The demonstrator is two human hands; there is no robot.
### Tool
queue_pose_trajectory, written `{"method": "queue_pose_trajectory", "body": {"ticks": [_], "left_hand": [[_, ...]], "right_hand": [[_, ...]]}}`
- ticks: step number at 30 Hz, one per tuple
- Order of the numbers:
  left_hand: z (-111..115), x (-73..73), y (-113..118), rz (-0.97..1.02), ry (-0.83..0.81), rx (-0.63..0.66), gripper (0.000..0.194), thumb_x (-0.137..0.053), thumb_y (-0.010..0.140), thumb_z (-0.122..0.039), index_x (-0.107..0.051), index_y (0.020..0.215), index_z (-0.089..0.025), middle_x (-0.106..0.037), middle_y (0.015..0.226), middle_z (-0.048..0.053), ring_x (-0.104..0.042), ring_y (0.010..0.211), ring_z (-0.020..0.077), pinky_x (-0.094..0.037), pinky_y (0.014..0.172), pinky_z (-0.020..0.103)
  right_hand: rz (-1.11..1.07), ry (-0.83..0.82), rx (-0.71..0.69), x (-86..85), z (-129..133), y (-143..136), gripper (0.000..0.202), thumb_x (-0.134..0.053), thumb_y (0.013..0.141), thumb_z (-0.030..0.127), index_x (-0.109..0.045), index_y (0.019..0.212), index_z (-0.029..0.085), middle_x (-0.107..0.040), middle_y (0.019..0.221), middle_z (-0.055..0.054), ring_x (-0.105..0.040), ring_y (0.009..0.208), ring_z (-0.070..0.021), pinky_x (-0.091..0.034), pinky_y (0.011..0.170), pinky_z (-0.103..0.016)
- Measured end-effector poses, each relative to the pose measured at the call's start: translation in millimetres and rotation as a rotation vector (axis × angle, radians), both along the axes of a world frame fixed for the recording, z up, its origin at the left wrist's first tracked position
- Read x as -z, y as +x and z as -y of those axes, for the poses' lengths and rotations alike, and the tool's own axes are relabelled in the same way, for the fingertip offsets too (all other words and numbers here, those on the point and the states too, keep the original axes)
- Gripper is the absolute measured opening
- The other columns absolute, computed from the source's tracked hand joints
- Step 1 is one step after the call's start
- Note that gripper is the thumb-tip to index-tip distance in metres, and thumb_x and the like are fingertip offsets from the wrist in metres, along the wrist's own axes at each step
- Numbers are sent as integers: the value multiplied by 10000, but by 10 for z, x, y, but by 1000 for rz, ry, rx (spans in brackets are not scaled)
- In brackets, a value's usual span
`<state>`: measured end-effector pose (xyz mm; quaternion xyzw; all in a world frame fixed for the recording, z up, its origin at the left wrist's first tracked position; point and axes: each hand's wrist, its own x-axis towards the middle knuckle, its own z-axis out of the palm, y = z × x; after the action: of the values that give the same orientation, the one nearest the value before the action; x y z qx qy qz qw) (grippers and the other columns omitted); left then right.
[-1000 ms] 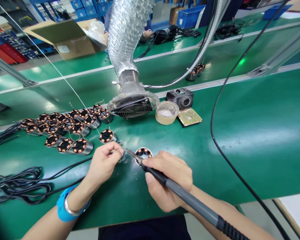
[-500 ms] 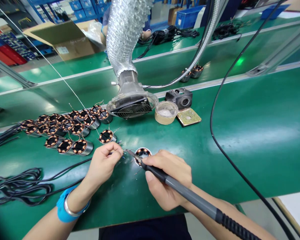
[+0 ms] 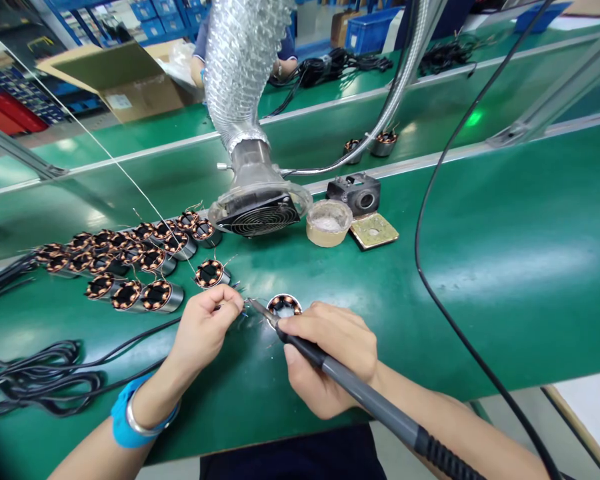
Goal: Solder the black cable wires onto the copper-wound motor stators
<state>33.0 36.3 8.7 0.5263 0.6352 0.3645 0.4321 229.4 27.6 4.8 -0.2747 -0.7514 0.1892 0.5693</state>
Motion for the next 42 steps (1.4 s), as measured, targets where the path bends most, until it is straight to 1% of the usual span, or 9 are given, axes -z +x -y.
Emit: {"method": "queue_pose_trajectory", "body": {"ticks": [7,16,22,27,33,35,38,40,42], "left_hand": [[-12,8,-1,3,-4,5,149,-543,727,-263,-560,609,-173,-415,492,-57,-327,451,77,-254,444,198],[-8,14,-12,-19,31,8,157,-547,728,-268,-566,605,-172,-433,503,-52,-339,459,80,-260,453,200],[-14,2,-9,-21,21,7,159,-548,728,-274,-565,606,-174,-432,505,-52,-336,460,81,-255,451,201],[-19,-3,-2,-13,15,-3,154,-550,716,-280,-565,603,-176,-418,497,-54,-327,454,82,-249,450,203],[-18,-7,3,-14,6,0,161,-548,716,-292,-562,607,-173,-426,505,-52,-327,460,84,-252,458,203],[-18,-13,-1,-5,2,14,157,-547,721,-286,-558,613,-172,-427,515,-52,-329,471,85,-255,465,204],[-13,-24,-13,19,-11,58,161,-547,748,-282,-549,630,-172,-418,534,-52,-327,496,89,-258,480,206],[-2,-26,-26,40,-25,98,180,-543,785,-292,-538,651,-172,-409,551,-53,-322,512,91,-255,492,210],[17,-20,-43,71,-28,147,209,-532,829,-311,-522,674,-172,-400,577,-53,-318,537,94,-262,513,215]], "right_hand": [[-28,-12,26,-10,8,61,388,-570,723,65,-638,1083,192,-654,703,-44,-584,529,-166,-501,475,-318],[-22,-39,27,-53,4,51,352,-573,756,102,-651,1075,228,-658,694,-25,-572,498,-153,-485,449,-298],[-27,-17,22,-29,12,57,417,-562,742,72,-630,1125,222,-656,702,-34,-562,511,-156,-479,448,-304],[-29,-11,21,-35,13,52,398,-566,737,72,-640,1103,211,-663,699,-32,-562,499,-156,-478,442,-302],[-19,21,40,-42,-29,71,401,-564,779,103,-624,1155,230,-674,745,-38,-602,557,-167,-515,488,-309],[0,22,8,-55,-58,85,425,-554,813,108,-600,1219,225,-677,759,-37,-606,567,-162,-515,489,-295],[71,-7,-70,-81,-132,73,443,-526,867,69,-556,1284,216,-677,757,-12,-603,548,-123,-518,506,-241],[165,11,-100,-85,-208,29,380,-529,877,42,-588,1215,204,-676,750,-1,-611,562,-106,-522,545,-217],[263,51,-111,-69,-296,-40,289,-534,872,40,-625,1099,193,-670,740,0,-609,581,-108,-507,557,-217]]}}
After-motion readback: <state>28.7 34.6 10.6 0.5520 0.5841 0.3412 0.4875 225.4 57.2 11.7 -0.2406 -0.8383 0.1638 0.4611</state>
